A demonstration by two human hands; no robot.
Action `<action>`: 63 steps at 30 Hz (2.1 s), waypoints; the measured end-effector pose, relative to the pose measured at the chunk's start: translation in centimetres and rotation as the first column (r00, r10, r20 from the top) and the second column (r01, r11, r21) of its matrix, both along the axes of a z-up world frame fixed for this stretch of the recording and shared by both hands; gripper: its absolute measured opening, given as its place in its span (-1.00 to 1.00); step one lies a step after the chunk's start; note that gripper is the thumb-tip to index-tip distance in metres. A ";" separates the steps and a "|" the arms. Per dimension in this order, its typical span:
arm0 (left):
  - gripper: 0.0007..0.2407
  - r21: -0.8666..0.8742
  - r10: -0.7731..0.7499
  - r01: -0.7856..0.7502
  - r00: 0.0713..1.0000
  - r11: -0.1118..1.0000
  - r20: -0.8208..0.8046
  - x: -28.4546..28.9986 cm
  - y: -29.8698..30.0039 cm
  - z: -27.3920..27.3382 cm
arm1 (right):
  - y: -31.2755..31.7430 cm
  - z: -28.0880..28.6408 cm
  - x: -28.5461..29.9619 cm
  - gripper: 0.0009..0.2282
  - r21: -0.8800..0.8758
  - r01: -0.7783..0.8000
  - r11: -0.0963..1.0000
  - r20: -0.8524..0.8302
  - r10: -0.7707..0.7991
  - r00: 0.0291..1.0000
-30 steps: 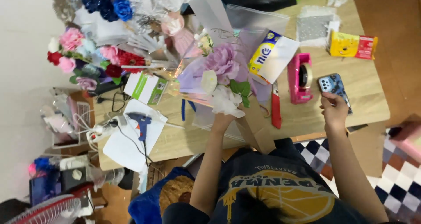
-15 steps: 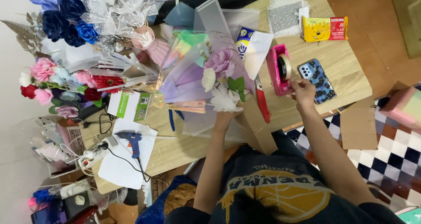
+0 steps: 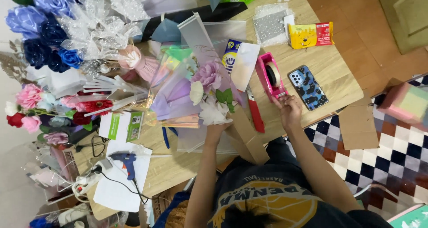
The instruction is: The person wraps a bouquet of artificial flowers in a sheet of translucent purple paper. They fold the paper around the stems and secure it with tape, then adjust the arrangement and the wrapping.
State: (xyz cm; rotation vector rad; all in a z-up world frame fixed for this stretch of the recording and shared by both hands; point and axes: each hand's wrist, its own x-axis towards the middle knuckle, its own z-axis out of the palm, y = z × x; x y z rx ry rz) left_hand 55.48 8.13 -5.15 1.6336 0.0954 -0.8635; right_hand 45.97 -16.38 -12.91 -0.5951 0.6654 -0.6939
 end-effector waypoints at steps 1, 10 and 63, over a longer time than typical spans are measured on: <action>-0.08 -0.001 -0.009 0.009 1.000 1.000 0.000 0.2 0.0 -0.2 | -0.2 -0.4 0.0 -0.86 -0.001 0.009 1.000 0.000 -0.009 1.000; -0.07 0.068 -0.025 0.025 1.000 0.997 0.003 1.8 0.5 -1.4 | 1.3 -1.1 1.0 -0.78 -0.018 0.113 0.993 -0.029 -0.114 0.993; -0.05 0.128 0.057 -0.080 0.983 0.988 0.174 10.4 2.9 -9.5 | 1.9 10.1 -1.8 -0.86 -0.693 -0.585 0.421 -0.496 0.310 0.811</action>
